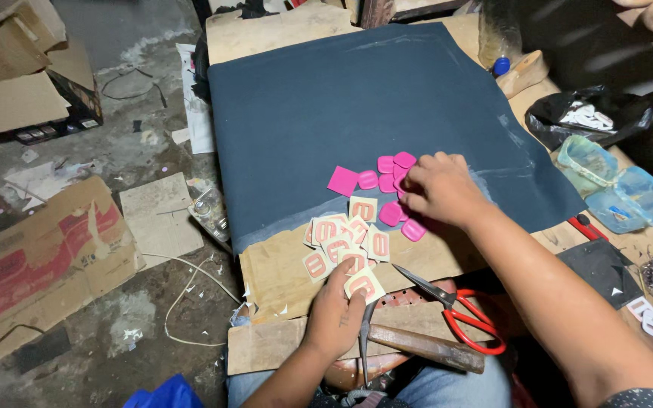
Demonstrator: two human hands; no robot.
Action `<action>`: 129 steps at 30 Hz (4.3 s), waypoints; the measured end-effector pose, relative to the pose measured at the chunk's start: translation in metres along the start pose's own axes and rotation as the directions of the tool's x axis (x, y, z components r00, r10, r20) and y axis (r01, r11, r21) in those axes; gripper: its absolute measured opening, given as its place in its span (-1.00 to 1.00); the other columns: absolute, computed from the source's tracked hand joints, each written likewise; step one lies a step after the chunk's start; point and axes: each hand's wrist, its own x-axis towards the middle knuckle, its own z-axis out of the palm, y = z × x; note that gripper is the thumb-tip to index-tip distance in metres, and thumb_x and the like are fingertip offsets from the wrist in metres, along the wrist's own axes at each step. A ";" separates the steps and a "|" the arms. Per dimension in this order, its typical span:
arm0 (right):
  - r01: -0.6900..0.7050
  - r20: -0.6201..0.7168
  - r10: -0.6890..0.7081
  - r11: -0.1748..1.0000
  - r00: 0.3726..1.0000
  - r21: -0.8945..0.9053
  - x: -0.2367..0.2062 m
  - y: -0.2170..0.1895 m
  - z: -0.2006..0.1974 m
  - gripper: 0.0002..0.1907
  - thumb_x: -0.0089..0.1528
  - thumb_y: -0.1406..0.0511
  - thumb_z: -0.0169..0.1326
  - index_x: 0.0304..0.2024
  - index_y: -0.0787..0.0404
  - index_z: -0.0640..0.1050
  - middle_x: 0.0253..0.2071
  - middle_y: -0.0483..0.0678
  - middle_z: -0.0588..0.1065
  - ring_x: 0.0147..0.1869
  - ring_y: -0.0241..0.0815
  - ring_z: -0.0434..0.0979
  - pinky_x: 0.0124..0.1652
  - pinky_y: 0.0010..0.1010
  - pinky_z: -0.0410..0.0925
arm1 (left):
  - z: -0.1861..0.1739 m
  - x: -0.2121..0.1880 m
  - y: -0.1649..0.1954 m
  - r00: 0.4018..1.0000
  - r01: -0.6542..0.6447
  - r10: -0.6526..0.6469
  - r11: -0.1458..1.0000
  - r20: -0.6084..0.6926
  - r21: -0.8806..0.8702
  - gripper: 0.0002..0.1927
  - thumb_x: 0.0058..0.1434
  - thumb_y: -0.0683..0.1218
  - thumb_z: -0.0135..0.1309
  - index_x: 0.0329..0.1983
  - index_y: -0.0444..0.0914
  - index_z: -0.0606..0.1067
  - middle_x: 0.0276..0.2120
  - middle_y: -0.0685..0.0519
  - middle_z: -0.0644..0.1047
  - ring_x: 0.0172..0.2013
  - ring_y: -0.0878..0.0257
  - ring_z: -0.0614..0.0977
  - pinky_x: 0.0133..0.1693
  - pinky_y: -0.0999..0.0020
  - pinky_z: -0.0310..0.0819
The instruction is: The person uses red-handled scissors to cut individual stickers from a long strip of adhesive labels. The cut stickers are placed on a wooden board next to a pile of pink foam pieces.
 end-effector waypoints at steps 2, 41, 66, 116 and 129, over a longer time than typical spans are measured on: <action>0.131 0.000 -0.132 0.989 0.991 0.064 -0.016 -0.011 0.008 -0.67 0.04 0.08 0.26 -0.21 0.04 0.60 -0.10 -0.09 0.49 0.08 -0.04 0.41 0.11 -0.10 0.18 | 0.000 0.000 -0.002 0.989 -0.144 0.143 0.990 -0.037 -0.007 -0.44 0.23 -0.22 0.00 0.33 -0.27 0.30 0.09 -0.22 0.55 -0.32 0.09 0.66 -0.16 0.26 0.55; 0.008 -0.464 -0.021 0.999 0.886 -0.031 -0.056 -0.023 0.030 -0.74 0.10 0.24 0.21 -0.17 0.14 0.60 0.02 0.07 0.47 0.20 0.15 0.40 0.10 -0.01 0.22 | 0.005 0.004 -0.018 1.000 -0.019 0.017 0.994 -0.016 -0.104 -0.60 0.28 -0.20 0.03 0.20 -0.30 0.41 -0.16 -0.07 0.61 -0.29 0.28 0.62 -0.19 0.40 0.52; -0.544 0.015 0.585 0.743 0.811 0.389 -0.239 -0.058 0.008 -0.56 0.09 0.31 0.23 0.03 0.21 0.55 -0.21 -0.01 0.50 -0.38 -0.05 0.51 -0.30 -0.27 0.40 | -0.005 -0.004 -0.009 1.000 0.015 0.006 0.717 0.028 -0.697 -0.74 0.27 -0.28 0.08 0.03 -0.43 0.48 -0.13 -0.05 0.62 -0.14 0.28 0.64 -0.03 0.36 0.50; -0.615 0.633 0.300 -0.166 0.713 0.771 -0.263 -0.131 0.063 -0.72 0.21 0.27 0.17 -0.08 0.26 0.50 -0.55 -0.15 0.42 -0.65 -0.34 0.37 -0.61 -0.51 0.27 | -0.005 -0.021 0.042 0.958 0.282 -0.200 0.548 0.204 -0.788 -0.80 0.23 -0.31 0.07 -0.07 -0.37 0.42 -0.21 -0.09 0.62 -0.23 0.23 0.68 -0.15 0.34 0.59; -0.461 0.466 0.230 -0.078 0.854 0.884 -0.214 -0.121 0.047 -0.67 0.34 0.13 -0.01 -0.05 0.26 0.47 -0.52 -0.13 0.36 -0.59 -0.31 0.38 -0.57 -0.48 0.33 | 0.009 -0.008 0.048 0.985 0.172 -0.109 0.578 0.133 -0.798 -0.78 0.21 -0.32 0.07 -0.07 -0.39 0.40 -0.21 -0.13 0.61 -0.24 0.18 0.68 -0.16 0.30 0.61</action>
